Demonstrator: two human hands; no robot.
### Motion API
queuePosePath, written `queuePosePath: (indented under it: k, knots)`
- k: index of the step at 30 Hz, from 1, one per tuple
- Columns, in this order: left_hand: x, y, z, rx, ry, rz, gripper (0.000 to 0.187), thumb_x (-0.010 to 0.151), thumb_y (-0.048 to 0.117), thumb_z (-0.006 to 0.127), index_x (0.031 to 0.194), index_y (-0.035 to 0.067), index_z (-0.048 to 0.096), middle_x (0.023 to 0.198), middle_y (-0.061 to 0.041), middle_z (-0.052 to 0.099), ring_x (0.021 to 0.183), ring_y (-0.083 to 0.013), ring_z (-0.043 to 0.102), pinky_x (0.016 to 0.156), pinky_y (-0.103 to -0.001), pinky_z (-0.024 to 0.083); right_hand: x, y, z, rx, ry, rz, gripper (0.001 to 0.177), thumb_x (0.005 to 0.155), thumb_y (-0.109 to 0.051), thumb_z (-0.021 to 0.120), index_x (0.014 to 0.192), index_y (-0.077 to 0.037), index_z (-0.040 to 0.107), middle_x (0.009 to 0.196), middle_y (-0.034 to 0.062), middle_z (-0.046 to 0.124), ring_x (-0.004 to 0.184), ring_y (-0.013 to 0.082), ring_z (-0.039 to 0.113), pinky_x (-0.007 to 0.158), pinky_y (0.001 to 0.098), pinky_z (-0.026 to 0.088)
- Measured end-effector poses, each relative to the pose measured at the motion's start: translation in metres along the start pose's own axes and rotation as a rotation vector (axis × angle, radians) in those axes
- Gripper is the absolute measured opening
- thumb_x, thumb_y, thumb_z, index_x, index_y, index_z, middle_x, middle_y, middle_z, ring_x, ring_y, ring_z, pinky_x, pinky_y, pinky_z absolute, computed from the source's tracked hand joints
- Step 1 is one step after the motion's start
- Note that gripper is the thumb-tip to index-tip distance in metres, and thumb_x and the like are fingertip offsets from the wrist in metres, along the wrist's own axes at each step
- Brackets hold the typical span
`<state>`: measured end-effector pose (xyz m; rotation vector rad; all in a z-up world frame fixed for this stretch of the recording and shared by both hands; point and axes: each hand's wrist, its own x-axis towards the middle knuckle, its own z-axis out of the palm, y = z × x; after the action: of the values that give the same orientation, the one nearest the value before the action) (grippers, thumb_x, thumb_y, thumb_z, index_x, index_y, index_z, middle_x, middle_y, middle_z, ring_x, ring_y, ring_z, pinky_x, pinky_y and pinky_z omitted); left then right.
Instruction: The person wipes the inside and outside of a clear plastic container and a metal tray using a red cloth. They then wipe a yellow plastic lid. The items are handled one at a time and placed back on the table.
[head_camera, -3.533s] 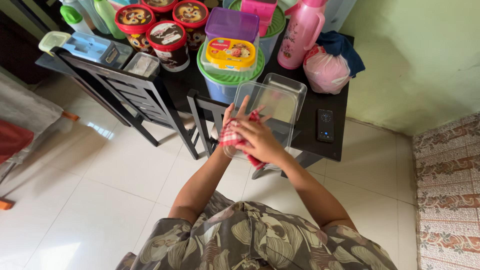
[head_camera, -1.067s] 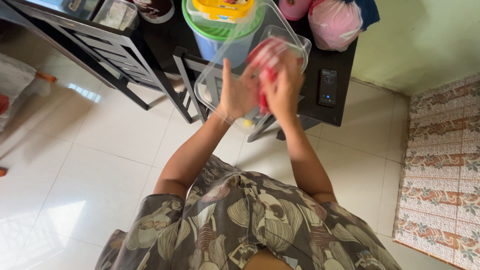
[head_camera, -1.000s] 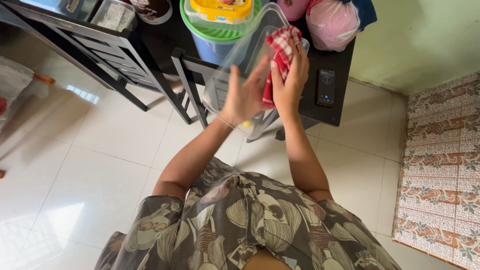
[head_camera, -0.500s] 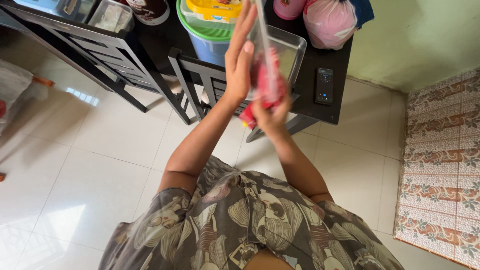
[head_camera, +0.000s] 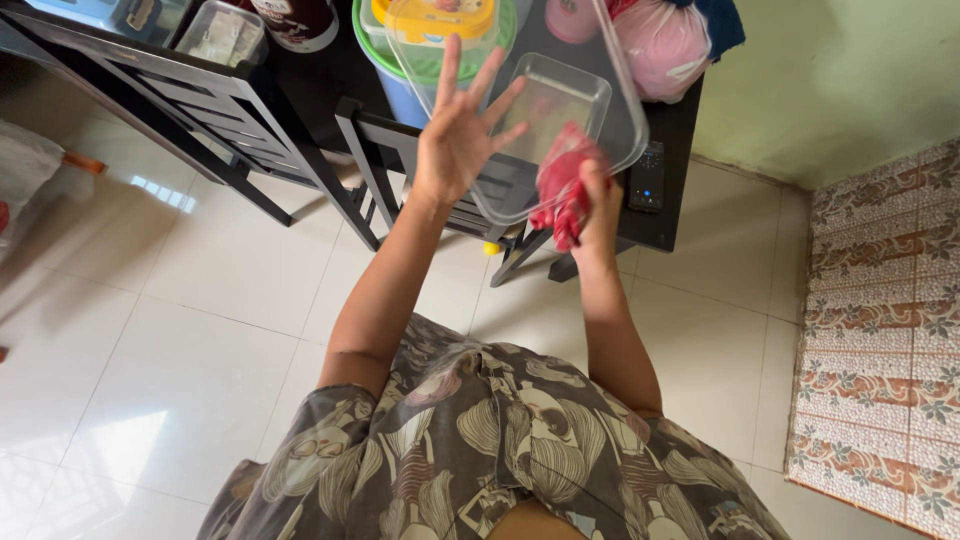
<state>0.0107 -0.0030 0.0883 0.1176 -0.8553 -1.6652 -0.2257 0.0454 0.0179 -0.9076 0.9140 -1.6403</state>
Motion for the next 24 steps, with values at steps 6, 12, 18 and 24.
queuePosePath:
  k: [6,12,18,24]
  knots:
    - [-0.012,0.013,-0.018,-0.135,-0.003,-0.083,0.086,0.099,0.055,0.060,0.165,0.042,0.006,0.175,-0.019,0.015,0.155,-0.0503,0.033,0.115,-0.076,0.035,0.014,-0.064,-0.009,-0.481,0.380,-0.214,0.044,0.104,-0.042,0.056,0.111,0.002,0.060,0.084,0.0120,0.064,0.068,0.0227,0.063,0.063,0.0379,0.050]
    - [-0.024,-0.024,-0.037,-0.342,0.056,-0.222,0.082,0.097,0.057,0.054,0.164,0.039,0.010,0.173,-0.016,0.016,0.151,-0.0487,0.033,0.111,-0.079,0.038,-0.017,-0.075,0.053,-1.192,-0.200,-0.831,0.023,0.095,-0.018,0.077,0.113,-0.005,0.069,0.111,0.0128,0.067,0.102,0.0336,0.065,0.089,0.0448,0.053]
    - [-0.036,-0.044,-0.055,-0.335,0.089,-0.314,0.075,0.100,0.057,0.049,0.163,0.041,0.013,0.172,-0.015,0.019,0.150,-0.0452,0.035,0.110,-0.074,0.038,-0.003,-0.057,0.084,-1.198,-0.690,-0.954,0.036,0.078,-0.026,0.082,0.109,-0.013,0.068,0.127,0.0132,0.063,0.105,0.0350,0.066,0.080,0.0474,0.050]
    - [-0.041,-0.055,-0.072,-0.845,0.146,-0.312,0.075,0.114,0.058,0.039,0.174,0.025,0.006,0.171,-0.024,0.017,0.145,-0.0525,0.036,0.112,-0.073,0.040,0.000,-0.035,0.103,-1.244,-0.537,-0.610,0.038,0.088,-0.019,0.074,0.123,-0.005,0.066,0.131,0.0140,0.060,0.108,0.0323,0.064,0.087,0.0485,0.051]
